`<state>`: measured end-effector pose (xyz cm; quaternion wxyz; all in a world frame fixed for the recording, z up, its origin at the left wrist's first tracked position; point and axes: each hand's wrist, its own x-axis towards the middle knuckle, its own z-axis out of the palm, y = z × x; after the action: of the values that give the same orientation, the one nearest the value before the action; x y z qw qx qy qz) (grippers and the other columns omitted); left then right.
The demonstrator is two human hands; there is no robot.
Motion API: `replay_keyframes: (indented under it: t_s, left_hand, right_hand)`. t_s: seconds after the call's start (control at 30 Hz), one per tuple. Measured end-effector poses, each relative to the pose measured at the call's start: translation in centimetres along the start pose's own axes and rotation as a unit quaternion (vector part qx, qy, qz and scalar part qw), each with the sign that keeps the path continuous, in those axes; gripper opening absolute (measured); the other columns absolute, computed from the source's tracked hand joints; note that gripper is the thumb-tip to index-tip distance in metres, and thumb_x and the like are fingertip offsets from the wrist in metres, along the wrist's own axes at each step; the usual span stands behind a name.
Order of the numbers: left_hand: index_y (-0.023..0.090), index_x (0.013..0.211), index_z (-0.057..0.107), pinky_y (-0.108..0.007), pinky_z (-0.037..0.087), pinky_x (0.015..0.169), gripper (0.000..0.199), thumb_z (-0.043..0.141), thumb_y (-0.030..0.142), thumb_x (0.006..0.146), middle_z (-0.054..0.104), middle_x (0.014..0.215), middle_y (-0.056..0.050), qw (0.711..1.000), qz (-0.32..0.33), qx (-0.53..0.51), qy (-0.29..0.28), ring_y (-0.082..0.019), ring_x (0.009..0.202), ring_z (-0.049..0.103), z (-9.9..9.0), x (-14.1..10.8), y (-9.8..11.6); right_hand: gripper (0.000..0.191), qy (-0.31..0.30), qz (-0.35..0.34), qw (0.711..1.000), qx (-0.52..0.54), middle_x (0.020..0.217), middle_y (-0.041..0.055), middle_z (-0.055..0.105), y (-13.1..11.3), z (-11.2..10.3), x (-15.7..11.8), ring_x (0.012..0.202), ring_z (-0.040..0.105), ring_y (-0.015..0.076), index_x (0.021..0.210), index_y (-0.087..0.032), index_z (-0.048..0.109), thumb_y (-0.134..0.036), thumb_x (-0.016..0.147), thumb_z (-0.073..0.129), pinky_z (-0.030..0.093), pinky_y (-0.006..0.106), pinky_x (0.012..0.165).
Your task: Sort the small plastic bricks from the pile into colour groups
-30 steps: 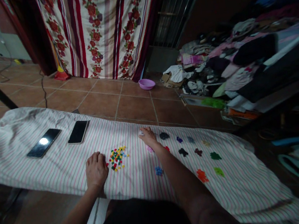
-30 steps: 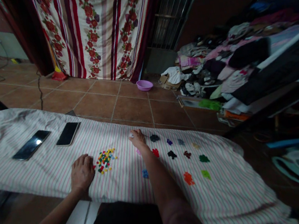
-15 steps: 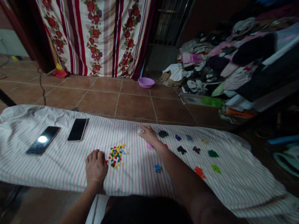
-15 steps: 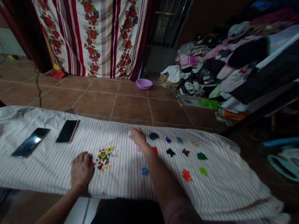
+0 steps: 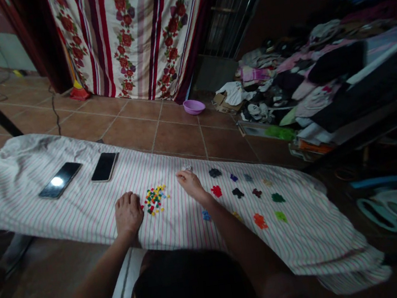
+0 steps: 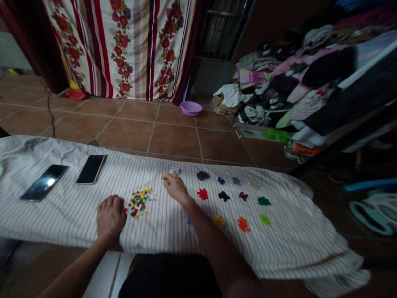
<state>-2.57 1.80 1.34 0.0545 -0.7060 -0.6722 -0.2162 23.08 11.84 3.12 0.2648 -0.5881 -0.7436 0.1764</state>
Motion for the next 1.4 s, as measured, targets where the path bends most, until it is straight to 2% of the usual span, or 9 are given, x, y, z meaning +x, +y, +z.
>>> replay_keyframes:
  t_s: [0.17, 0.37, 0.73, 1.07, 1.23, 1.4]
  left_hand:
    - [0.017, 0.098, 0.06, -0.041, 0.038, 0.089, 0.021, 0.043, 0.02, 0.085, 0.061, 0.113, -0.013, 1.0, -0.006, 0.005, -0.001, -0.027, 0.105, 0.053, -0.3, 0.1, 0.2]
    - [0.017, 0.098, 0.06, -0.04, 0.038, 0.088, 0.022, 0.041, 0.022, 0.087, 0.061, 0.113, -0.013, 1.0, -0.01, 0.0, 0.004, -0.027, 0.103, 0.053, -0.3, 0.0, 0.2]
    - [0.017, 0.099, 0.059, -0.04, 0.037, 0.086, 0.024, 0.04, 0.023, 0.086, 0.061, 0.11, -0.013, 1.0, -0.011, 0.002, -0.012, -0.027, 0.103, 0.053, -0.5, 0.0, 0.2]
    - [0.015, 0.097, 0.06, -0.041, 0.037, 0.083, 0.025, 0.04, 0.025, 0.085, 0.061, 0.102, -0.014, 0.999, -0.022, 0.014, -0.032, -0.028, 0.098, 0.052, -1.2, 0.1, 0.6]
    - [0.016, 0.096, 0.059, -0.04, 0.037, 0.082, 0.025, 0.039, 0.025, 0.084, 0.061, 0.099, -0.014, 0.999, -0.024, 0.015, -0.032, -0.027, 0.095, 0.053, -1.5, 0.1, 0.8]
    - [0.017, 0.096, 0.058, -0.039, 0.036, 0.083, 0.024, 0.04, 0.026, 0.084, 0.062, 0.099, -0.012, 0.999, -0.023, 0.031, -0.036, -0.026, 0.096, 0.053, -1.4, 0.0, 0.7]
  right_hand:
    - [0.02, -0.033, -0.009, 0.999, 0.022, 0.092, 0.0025, 0.065, -2.0, 1.6, -2.3, 0.084, 0.061, 0.0132, 0.093, -0.021, 0.071, -0.014, 0.084, 0.054, 0.048, 0.025, 0.081]
    - [0.017, -0.051, 0.0, 0.999, 0.009, 0.096, 0.0034, 0.064, -3.3, 3.6, -5.0, 0.083, 0.061, 0.013, 0.097, -0.021, 0.07, -0.016, 0.086, 0.057, 0.048, 0.024, 0.078]
    - [0.02, 0.061, -0.028, 0.997, -0.033, 0.097, 0.0071, 0.06, -4.5, 5.3, -8.8, 0.094, 0.056, 0.0187, 0.096, -0.02, 0.064, -0.013, 0.09, 0.047, 0.046, 0.03, 0.088]
    - [0.019, 0.042, 0.013, 0.999, 0.007, 0.087, 0.0019, 0.062, -3.5, 3.2, -10.5, 0.083, 0.058, 0.0162, 0.093, -0.021, 0.059, -0.01, 0.081, 0.05, 0.047, 0.027, 0.08]
    - [0.02, 0.084, 0.033, 0.995, 0.032, 0.089, 0.0025, 0.063, -2.4, 1.6, -11.8, 0.081, 0.059, 0.016, 0.094, -0.021, 0.06, -0.012, 0.08, 0.05, 0.048, 0.028, 0.08]
    - [0.022, 0.131, 0.083, 0.988, 0.024, 0.09, 0.0048, 0.065, -0.9, -1.2, -13.3, 0.081, 0.061, 0.017, 0.094, -0.02, 0.064, -0.014, 0.08, 0.048, 0.049, 0.029, 0.079]
